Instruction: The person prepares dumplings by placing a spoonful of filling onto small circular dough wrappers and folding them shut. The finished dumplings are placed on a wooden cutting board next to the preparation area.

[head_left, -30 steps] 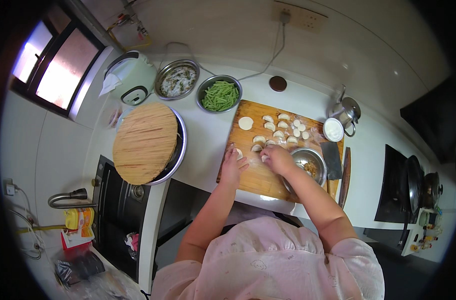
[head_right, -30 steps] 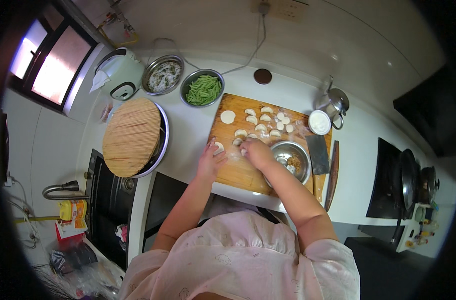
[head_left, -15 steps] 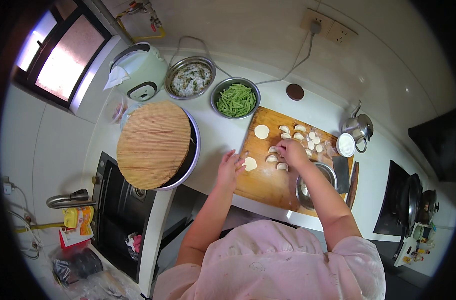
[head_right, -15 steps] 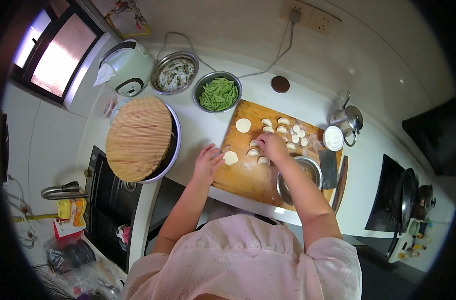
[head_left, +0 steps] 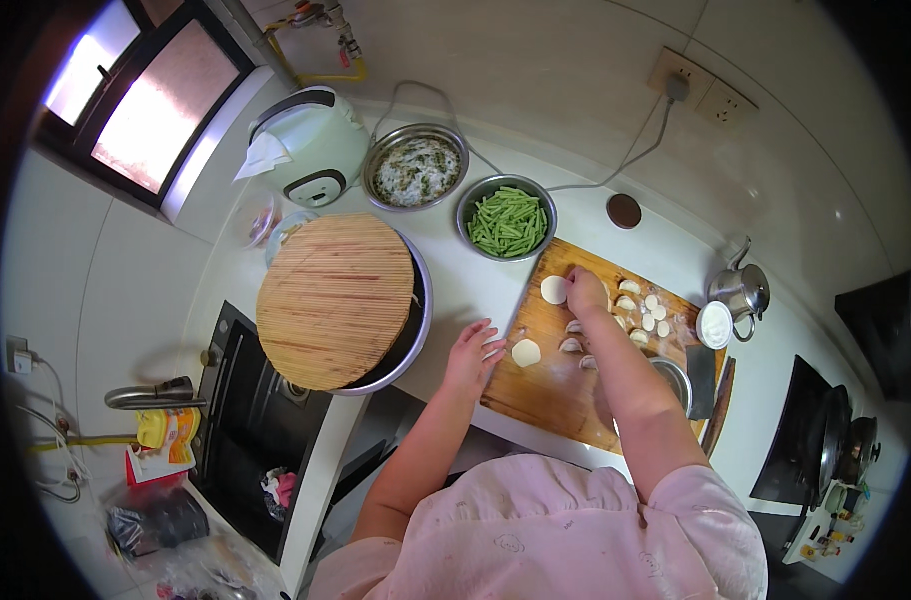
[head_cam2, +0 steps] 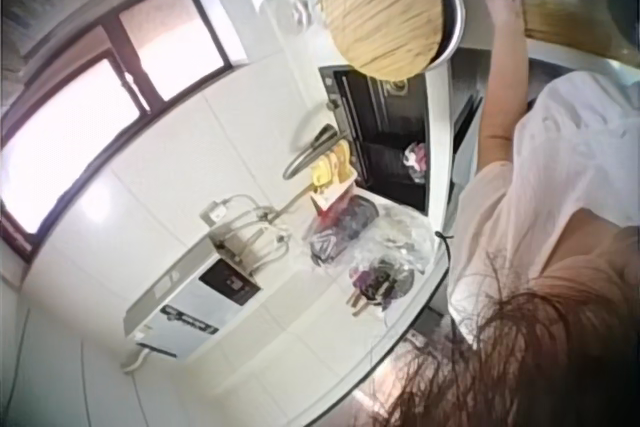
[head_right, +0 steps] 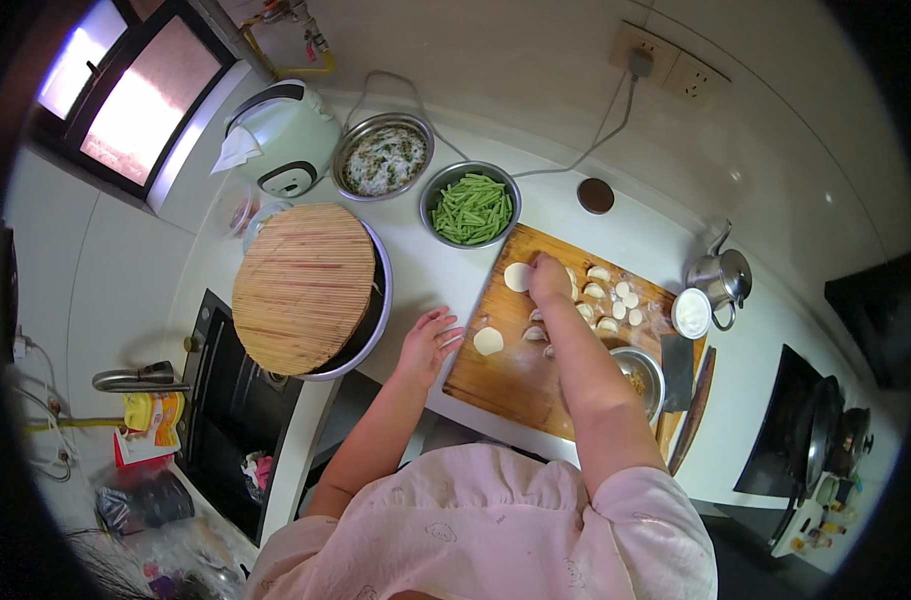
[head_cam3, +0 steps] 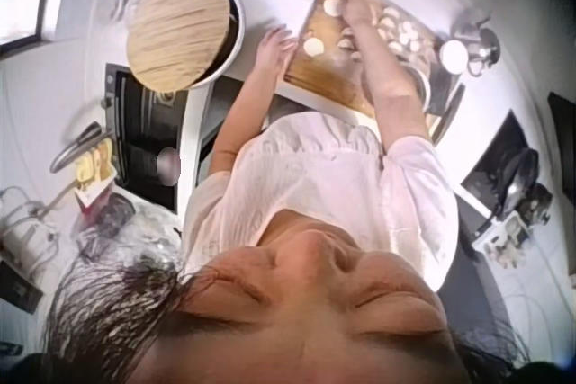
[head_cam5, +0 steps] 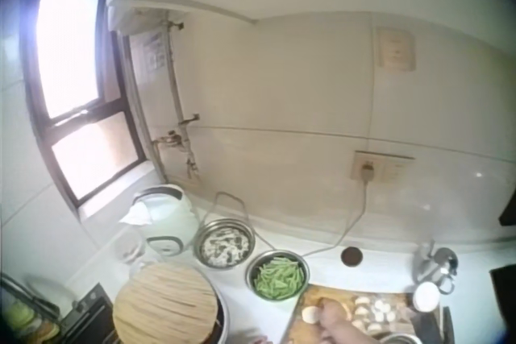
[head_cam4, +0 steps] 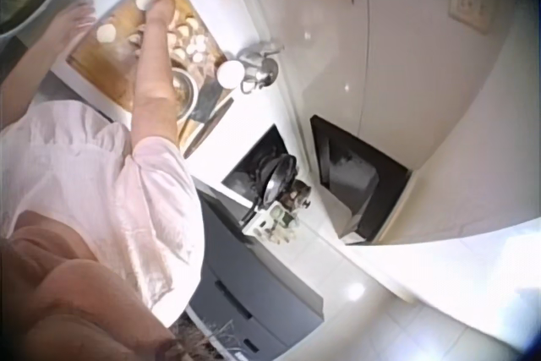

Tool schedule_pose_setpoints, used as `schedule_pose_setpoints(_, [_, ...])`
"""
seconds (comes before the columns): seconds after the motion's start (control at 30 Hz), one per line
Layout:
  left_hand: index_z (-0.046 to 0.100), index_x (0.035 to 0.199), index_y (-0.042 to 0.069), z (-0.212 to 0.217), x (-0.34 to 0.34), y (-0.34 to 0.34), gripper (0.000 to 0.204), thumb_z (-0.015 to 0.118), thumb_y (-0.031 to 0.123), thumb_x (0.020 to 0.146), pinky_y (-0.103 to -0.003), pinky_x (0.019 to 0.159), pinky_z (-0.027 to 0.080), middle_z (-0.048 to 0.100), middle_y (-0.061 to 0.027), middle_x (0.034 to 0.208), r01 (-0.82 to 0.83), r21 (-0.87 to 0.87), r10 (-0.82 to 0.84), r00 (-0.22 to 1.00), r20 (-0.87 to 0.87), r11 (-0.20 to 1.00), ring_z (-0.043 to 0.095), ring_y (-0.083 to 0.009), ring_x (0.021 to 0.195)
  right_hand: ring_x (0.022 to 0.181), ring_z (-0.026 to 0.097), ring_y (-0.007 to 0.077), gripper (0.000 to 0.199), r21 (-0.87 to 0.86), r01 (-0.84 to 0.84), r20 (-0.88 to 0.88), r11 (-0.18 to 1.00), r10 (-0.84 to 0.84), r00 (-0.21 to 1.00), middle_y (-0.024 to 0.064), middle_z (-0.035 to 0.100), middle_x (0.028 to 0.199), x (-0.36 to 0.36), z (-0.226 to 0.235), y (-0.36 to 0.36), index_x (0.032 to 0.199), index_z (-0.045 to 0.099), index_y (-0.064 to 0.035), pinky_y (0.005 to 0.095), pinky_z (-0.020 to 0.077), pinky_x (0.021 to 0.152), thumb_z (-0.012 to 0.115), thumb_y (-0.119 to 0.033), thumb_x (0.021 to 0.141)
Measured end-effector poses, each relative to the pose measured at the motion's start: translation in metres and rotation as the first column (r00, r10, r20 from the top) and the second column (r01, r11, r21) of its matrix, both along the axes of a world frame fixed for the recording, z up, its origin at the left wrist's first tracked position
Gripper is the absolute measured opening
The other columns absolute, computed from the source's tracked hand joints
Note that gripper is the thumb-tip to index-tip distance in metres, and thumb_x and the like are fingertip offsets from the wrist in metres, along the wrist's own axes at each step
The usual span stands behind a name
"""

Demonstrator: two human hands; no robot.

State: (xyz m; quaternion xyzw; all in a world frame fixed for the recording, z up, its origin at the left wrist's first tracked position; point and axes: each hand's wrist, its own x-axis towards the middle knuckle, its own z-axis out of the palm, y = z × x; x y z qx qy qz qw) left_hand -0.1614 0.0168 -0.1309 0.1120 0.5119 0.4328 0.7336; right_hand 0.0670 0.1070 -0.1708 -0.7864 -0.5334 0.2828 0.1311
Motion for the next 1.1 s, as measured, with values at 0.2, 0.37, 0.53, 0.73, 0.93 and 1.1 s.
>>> schedule_pose_setpoints(0.2, [0.045,0.114,0.001,-0.005,0.003,-0.001,0.03,0.048,0.014,0.088,-0.036,0.088,0.044,0.052,-0.0121,0.108,0.052,0.013,-0.053,0.988,0.146,0.999,0.054,-0.025,0.1,0.076,0.059,0.0312,0.01,0.29,-0.098,0.048,0.952,0.088,0.995,0.0155,0.062,0.082,0.0,-0.005,-0.009,0.081,0.058,-0.0042,0.0386,0.0465,0.069,0.059,-0.014,0.078])
schedule_pose_setpoints(0.37, [0.041,0.118,-0.001,-0.006,0.031,-0.001,0.036,0.039,0.025,0.092,-0.038,0.096,0.038,0.051,-0.0151,0.114,-0.002,-0.052,0.017,0.955,0.297,0.999,0.049,-0.0277,0.108,0.069,0.059,0.0308,0.007,0.343,-0.179,-0.235,0.922,0.269,0.934,0.0159,0.061,0.08,-0.015,0.042,-0.041,0.08,0.057,-0.0035,0.035,0.0474,0.064,0.059,-0.01,0.077])
schedule_pose_setpoints(0.53, [0.039,0.12,-0.001,-0.008,0.066,-0.004,0.043,0.031,0.033,0.095,-0.04,0.098,0.036,0.051,-0.0144,0.116,0.018,0.004,-0.018,0.879,0.477,1.0,0.048,-0.0272,0.111,0.068,0.06,0.0261,0.009,0.427,-0.223,-0.443,0.876,0.418,0.793,0.0117,0.063,0.081,-0.014,0.064,-0.094,0.084,0.058,-0.0026,0.0317,0.0479,0.064,0.059,-0.01,0.079])
schedule_pose_setpoints(0.73, [0.043,0.118,-0.001,0.02,0.104,-0.025,0.04,0.032,0.029,0.095,-0.041,0.095,0.04,0.051,-0.0177,0.117,0.12,0.108,-0.161,0.718,0.677,0.987,0.049,-0.029,0.11,0.079,0.061,0.0237,0.017,0.51,-0.03,-0.349,0.86,0.239,0.906,0.0122,0.063,0.087,0.05,0.106,-0.159,0.097,0.06,-0.0048,0.0306,0.0472,0.07,0.053,-0.014,0.085])
schedule_pose_setpoints(0.93, [0.043,0.117,-0.002,0.02,0.138,-0.054,0.028,0.041,0.008,0.09,-0.039,0.095,0.041,0.051,-0.018,0.116,0.236,0.134,-0.271,0.815,0.512,0.962,0.05,-0.0294,0.109,0.077,0.059,0.0286,0.013,0.518,0.015,-0.131,0.855,0.062,0.989,0.0141,0.061,0.085,0.139,0.112,-0.26,0.092,0.059,-0.0031,0.0334,0.0467,0.068,0.056,-0.012,0.083])
schedule_pose_setpoints(1.1, [0.047,0.112,-0.001,0.004,0.156,-0.076,0.024,0.042,0.001,0.088,-0.038,0.091,0.045,0.053,-0.0172,0.114,0.232,0.053,-0.235,0.901,0.364,0.971,0.053,-0.0289,0.105,0.078,0.056,0.0291,0.018,0.398,-0.037,-0.055,0.917,0.063,0.996,0.0113,0.057,0.085,0.158,0.099,-0.34,0.097,0.059,-0.0064,0.0344,0.0449,0.069,0.054,-0.004,0.08])
